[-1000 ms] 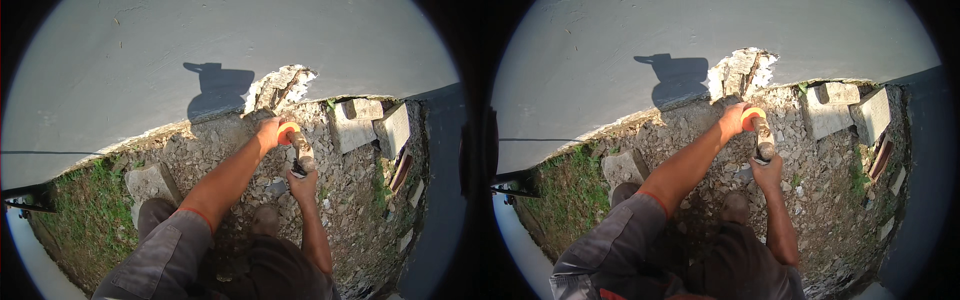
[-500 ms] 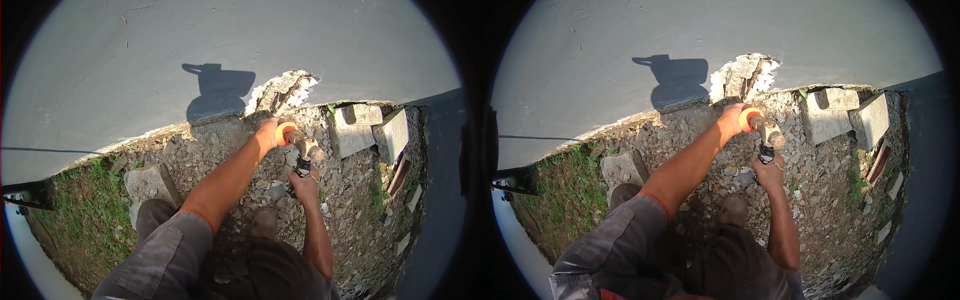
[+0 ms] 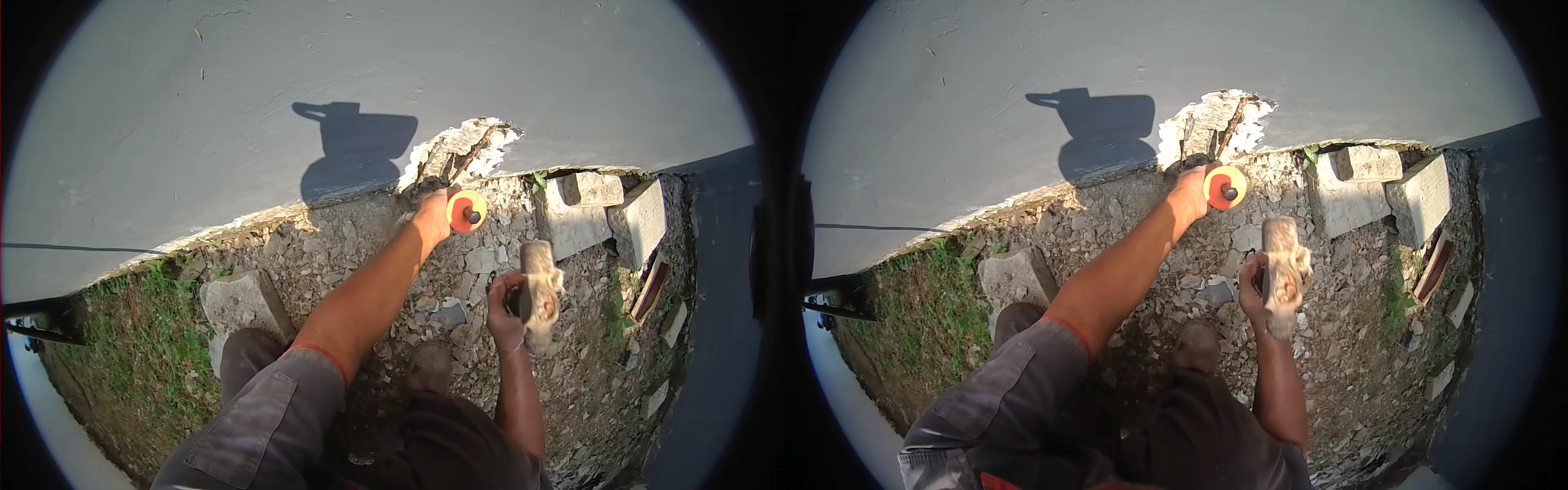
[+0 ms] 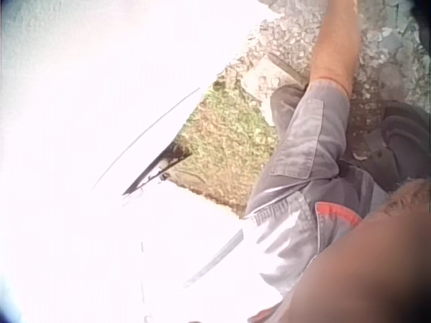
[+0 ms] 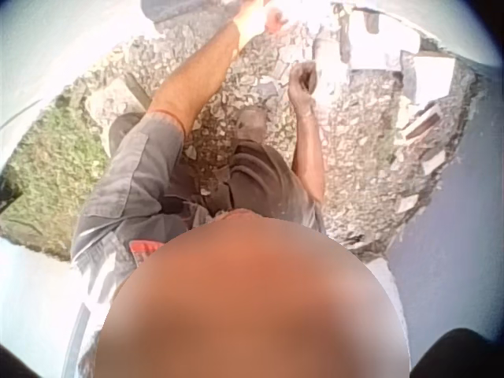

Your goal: Using a chisel and a stone to chip away at a hole in a concrete wall for repair or inspection.

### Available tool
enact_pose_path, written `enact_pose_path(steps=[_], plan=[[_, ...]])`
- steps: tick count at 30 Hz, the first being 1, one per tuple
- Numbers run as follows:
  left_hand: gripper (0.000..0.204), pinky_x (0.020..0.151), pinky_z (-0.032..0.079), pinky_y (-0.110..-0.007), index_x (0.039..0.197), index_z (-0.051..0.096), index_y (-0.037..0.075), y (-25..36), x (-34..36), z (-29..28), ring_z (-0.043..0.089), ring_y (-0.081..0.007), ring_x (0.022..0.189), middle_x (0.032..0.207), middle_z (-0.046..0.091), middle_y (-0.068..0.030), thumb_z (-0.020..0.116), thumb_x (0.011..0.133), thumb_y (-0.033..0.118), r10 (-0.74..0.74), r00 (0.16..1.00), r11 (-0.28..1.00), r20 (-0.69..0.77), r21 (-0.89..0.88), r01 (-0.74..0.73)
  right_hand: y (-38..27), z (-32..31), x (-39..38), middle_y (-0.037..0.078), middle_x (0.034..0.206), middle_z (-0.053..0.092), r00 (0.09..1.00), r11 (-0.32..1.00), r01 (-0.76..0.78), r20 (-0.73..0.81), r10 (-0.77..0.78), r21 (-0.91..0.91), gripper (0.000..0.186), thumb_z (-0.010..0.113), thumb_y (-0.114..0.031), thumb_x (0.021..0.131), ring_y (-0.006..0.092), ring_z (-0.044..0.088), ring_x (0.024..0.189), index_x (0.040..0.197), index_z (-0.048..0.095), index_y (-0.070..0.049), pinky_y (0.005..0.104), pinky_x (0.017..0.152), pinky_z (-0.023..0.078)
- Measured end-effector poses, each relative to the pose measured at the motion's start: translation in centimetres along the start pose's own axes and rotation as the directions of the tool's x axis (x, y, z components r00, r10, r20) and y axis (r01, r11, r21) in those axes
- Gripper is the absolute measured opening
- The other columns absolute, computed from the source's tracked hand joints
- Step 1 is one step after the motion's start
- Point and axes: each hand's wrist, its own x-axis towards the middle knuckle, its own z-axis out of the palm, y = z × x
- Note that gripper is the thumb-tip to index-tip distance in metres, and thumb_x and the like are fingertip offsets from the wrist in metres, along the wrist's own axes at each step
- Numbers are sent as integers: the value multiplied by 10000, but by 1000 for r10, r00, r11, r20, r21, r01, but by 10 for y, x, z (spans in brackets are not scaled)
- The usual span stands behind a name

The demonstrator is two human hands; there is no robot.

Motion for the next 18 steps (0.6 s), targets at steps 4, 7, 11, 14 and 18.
enact_pose_path(steps=[4,7,11,14,18], plan=[[130,666,542,-422,892,623,26,6,15,-34,637,-252,732,860,658,-111,591,874,151,-85,990,986,117,-135,101,-6,19,-27,37,755,597,710,712,-695,257,655,104,198,685,-14,738,118,546,592,904,579,7,274,545,468],[157,704,543,-444,932,611,27,-1,10,-26,639,-262,767,910,653,-123,540,908,165,-27,999,997,20,-71,28,-60,-7,-10,66,793,599,864,828,-479,-10,504,293,247,712,-2,724,104,550,639,915,557,22,243,561,449],[179,667,567,-441,968,590,17,2,14,-30,640,-258,745,932,631,-133,631,849,145,-26,992,969,121,-240,54,-128,-54,37,93,727,478,908,852,403,-262,-327,334,275,644,-112,815,235,529,685,869,378,-66,392,642,480],[185,739,542,-410,952,601,30,-8,10,-21,627,-259,764,885,645,-116,602,886,203,-63,992,960,113,-266,92,-120,-42,42,92,748,468,776,847,520,-476,-415,109,220,580,-102,826,217,514,699,834,362,-71,386,681,476],[208,735,525,-405,943,602,35,-5,15,-30,620,-251,760,895,647,-113,551,914,234,-95,974,940,203,-305,156,17,21,-1,66,680,584,668,658,-742,226,709,130,251,693,-53,741,163,574,564,879,493,10,269,520,454]])
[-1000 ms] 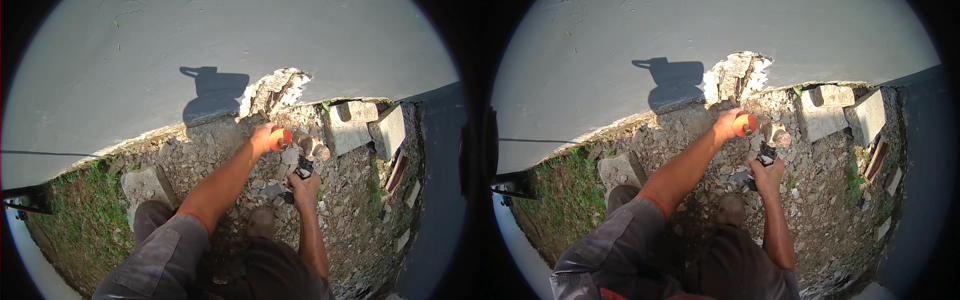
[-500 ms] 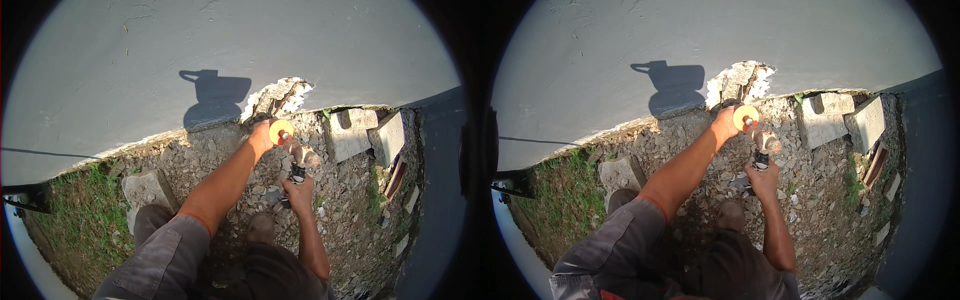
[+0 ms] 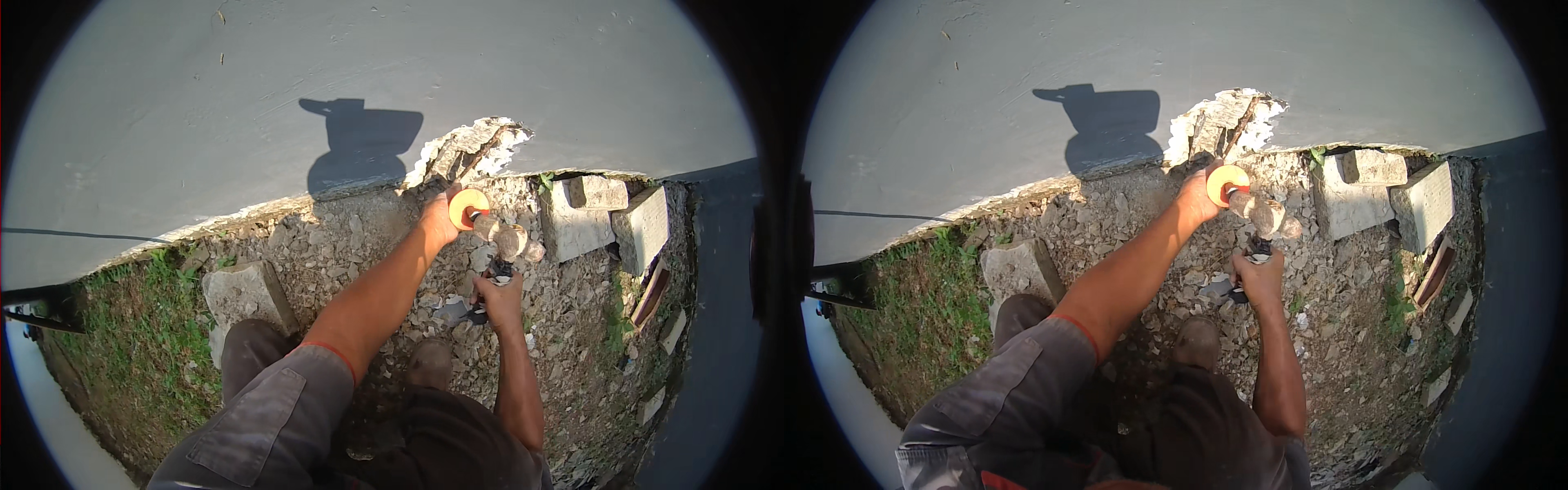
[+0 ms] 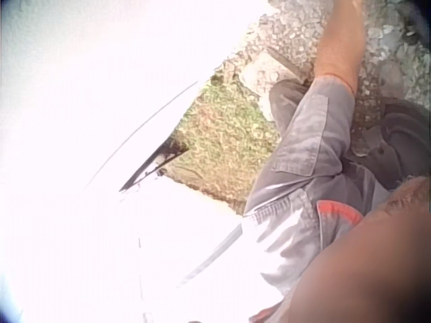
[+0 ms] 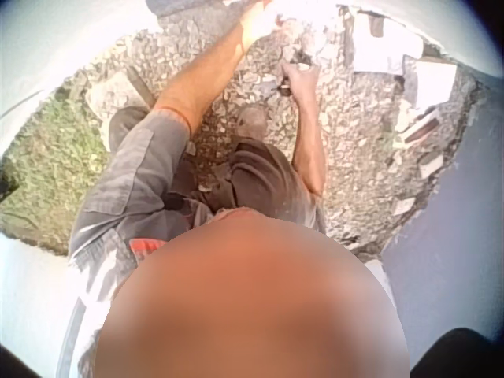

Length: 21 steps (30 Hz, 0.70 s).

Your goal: Using a chisel and a stone to chip away at a hole in a concrete wall for repair or inspection.

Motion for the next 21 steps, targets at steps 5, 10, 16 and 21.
enact_pose_path(steps=[5,10,16,21], plan=[[295,854,504,-407,1030,571,15,-8,-11,-22,609,-258,902,982,634,-115,501,938,287,31,970,990,240,-140,3,-15,-11,-47,71,681,572,952,962,266,-173,-252,61,256,691,-57,745,148,555,543,904,500,5,273,494,447],[273,890,495,-402,1001,580,47,-16,-17,-18,601,-249,911,979,628,-91,518,931,303,35,976,947,217,-320,37,-121,-29,-90,90,755,462,372,372,927,-235,-898,46,180,553,-122,831,194,498,699,852,403,-25,373,682,455],[254,839,503,-408,951,609,65,-34,-7,-5,595,-227,888,931,639,-70,550,908,308,-66,944,957,323,-249,152,10,-10,3,77,635,588,933,861,310,-47,-358,-405,105,639,-58,765,146,560,557,853,592,-27,311,534,462],[349,889,482,-447,1034,587,52,-2,8,-22,592,-269,949,1004,637,-103,538,905,372,50,969,973,241,-229,6,-18,4,-43,71,813,609,975,988,153,-166,-146,30,300,702,-55,744,106,563,627,981,538,29,241,547,456]])
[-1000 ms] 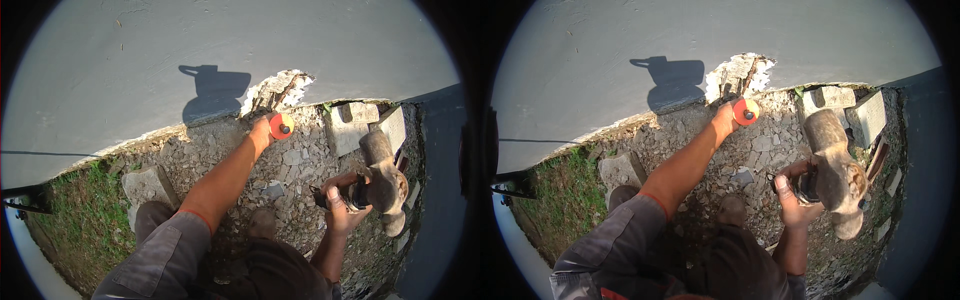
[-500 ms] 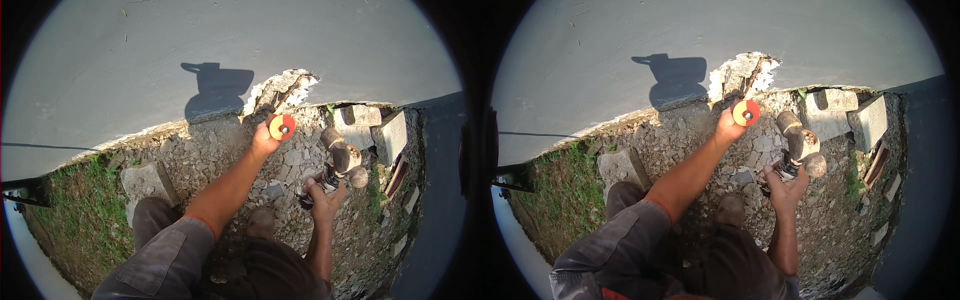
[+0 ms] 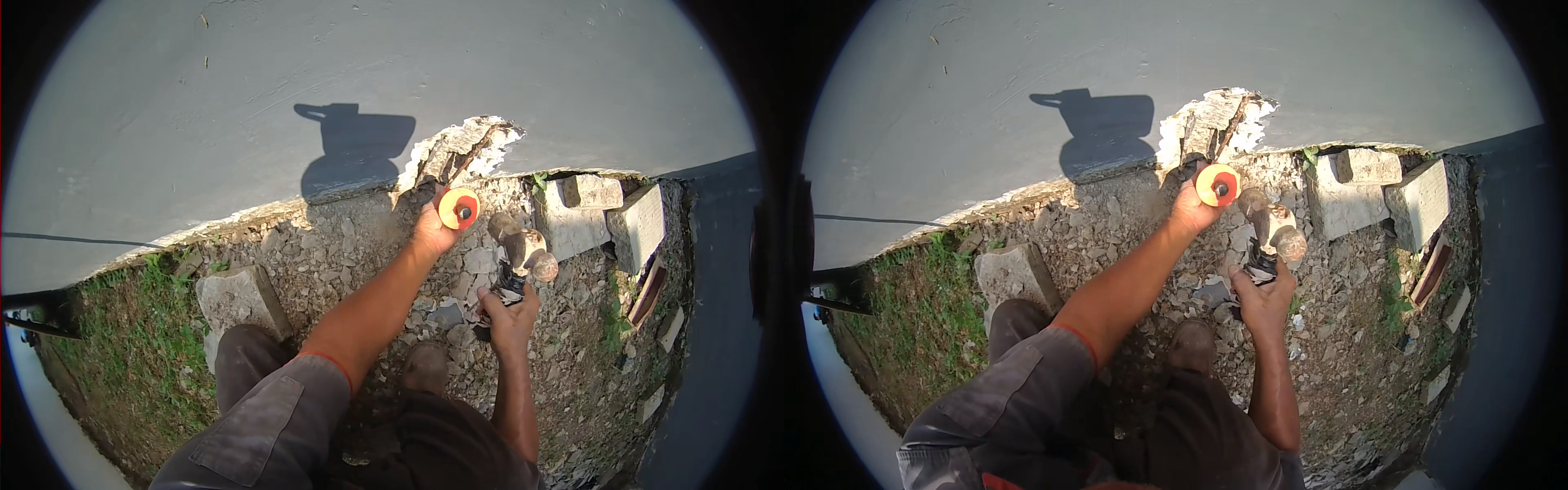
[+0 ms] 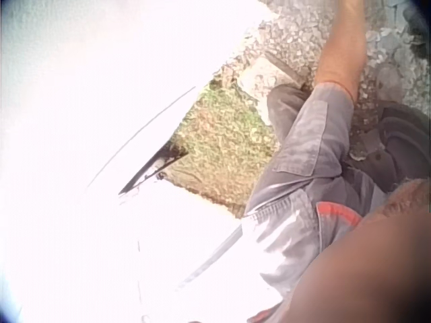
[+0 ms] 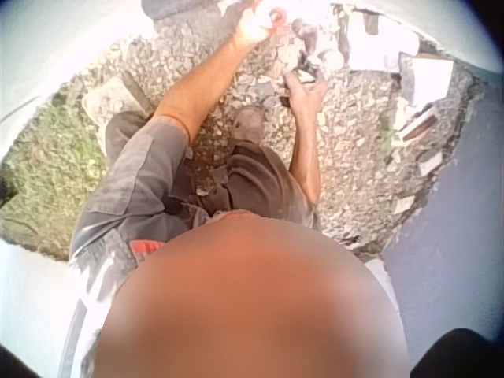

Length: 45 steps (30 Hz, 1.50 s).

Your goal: Using a chisel and a stone to chip away at a hole in a concrete wall for repair or inspection.

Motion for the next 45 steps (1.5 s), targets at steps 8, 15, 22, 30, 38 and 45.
enact_pose_path(steps=[8,15,22,30,38,45], plan=[[355,912,475,-455,1057,555,57,-14,-17,7,580,-267,970,1011,619,-104,473,940,382,-75,997,990,20,-118,77,-96,-28,-6,80,764,412,468,482,875,-356,-809,57,248,514,-168,872,190,471,714,790,303,-66,389,726,453],[326,855,483,-456,1010,598,81,6,-10,3,579,-295,962,996,634,-114,486,928,375,-86,996,996,5,22,86,-4,8,21,109,809,625,975,994,-105,193,111,-40,234,663,-34,741,134,585,664,936,566,53,280,596,476],[346,850,495,-463,1056,573,82,-2,-14,3,595,-298,962,1060,615,-103,474,934,391,-78,993,997,-84,-3,78,-116,-27,-8,97,781,494,480,442,866,-143,-866,233,279,624,-184,840,212,522,694,873,419,2,376,710,470],[410,882,473,-519,1103,554,62,6,-21,-3,591,-314,968,1041,611,-138,331,943,366,-12,994,982,-111,186,33,22,5,37,95,842,609,944,972,-189,248,219,-140,279,704,-63,737,160,582,658,948,548,30,276,601,481],[437,850,462,-494,1110,582,141,11,-24,2,579,-290,1022,1107,619,-79,398,934,496,-114,987,968,-110,213,136,-56,-10,-15,124,795,558,830,829,556,-90,-550,57,290,683,-52,764,187,560,705,947,467,11,324,642,484],[419,924,436,-492,1165,536,65,7,-20,12,542,-357,1110,1185,568,-161,344,948,367,-133,984,978,-119,146,149,12,9,56,143,840,619,949,808,222,310,-52,-546,362,667,-103,770,172,585,671,1059,521,58,287,600,475]])
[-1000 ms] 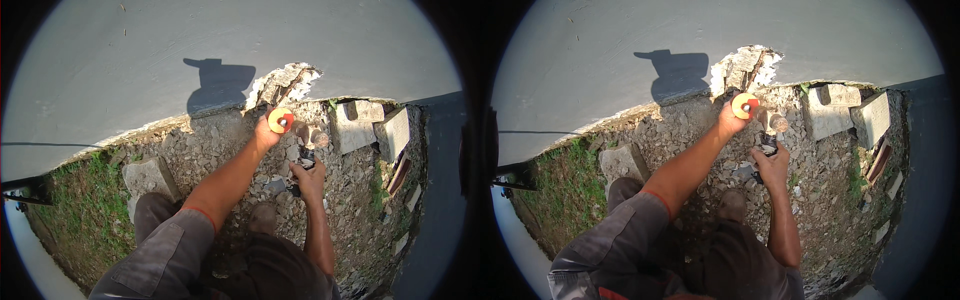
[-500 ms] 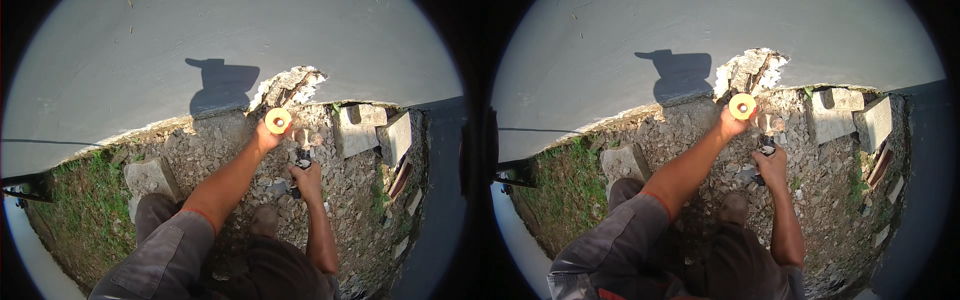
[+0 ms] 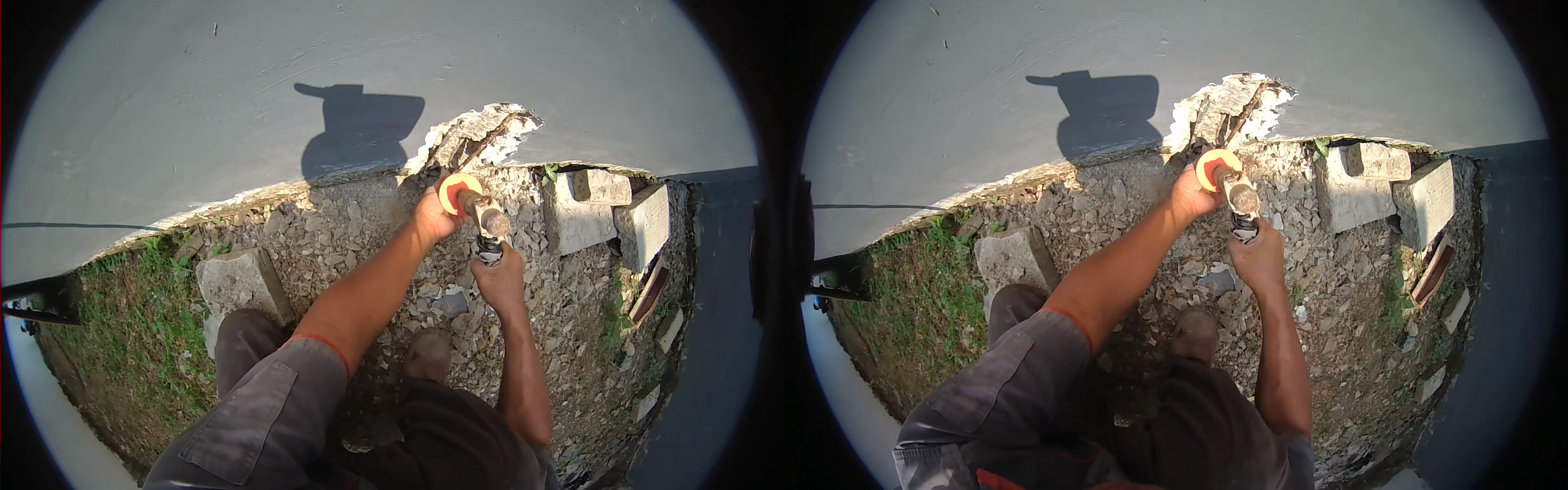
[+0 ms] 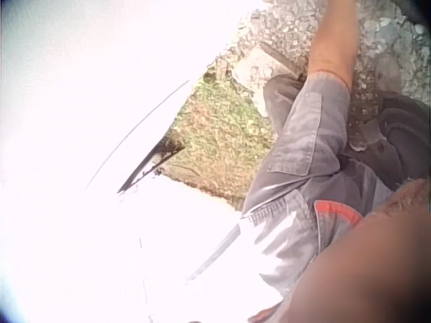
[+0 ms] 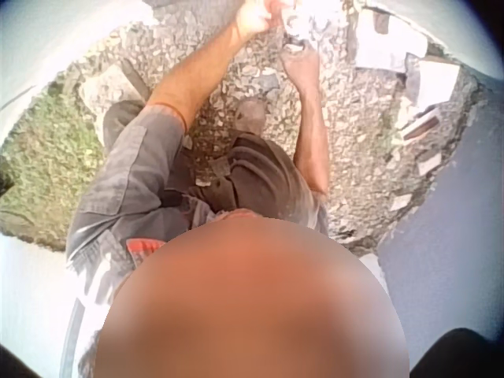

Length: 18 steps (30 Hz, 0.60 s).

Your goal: Using a chisel and a stone to chip away at a hole in a concrete wall for repair or inspection.

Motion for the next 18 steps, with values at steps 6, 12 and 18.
enact_pose_path(steps=[6,12,18], plan=[[389,944,412,-571,1110,548,31,13,-21,23,560,-419,1056,1115,589,-209,383,930,334,-169,986,941,6,298,159,22,18,-53,86,646,612,952,694,-138,-99,290,707,133,670,-34,741,129,547,476,821,589,34,278,452,443],[303,902,459,-581,1074,552,21,13,-15,21,590,-431,977,1047,607,-227,410,937,251,-164,986,951,-29,260,166,97,0,-100,90,667,597,823,479,-464,162,544,745,196,678,-80,738,182,548,450,843,557,32,306,394,438],[90,699,543,-564,917,550,118,36,-16,-39,654,-320,817,881,622,-124,513,910,200,-219,975,939,36,279,200,130,1,-106,116,705,567,705,577,-621,55,707,531,261,660,-99,738,207,535,451,900,532,61,341,410,469]])
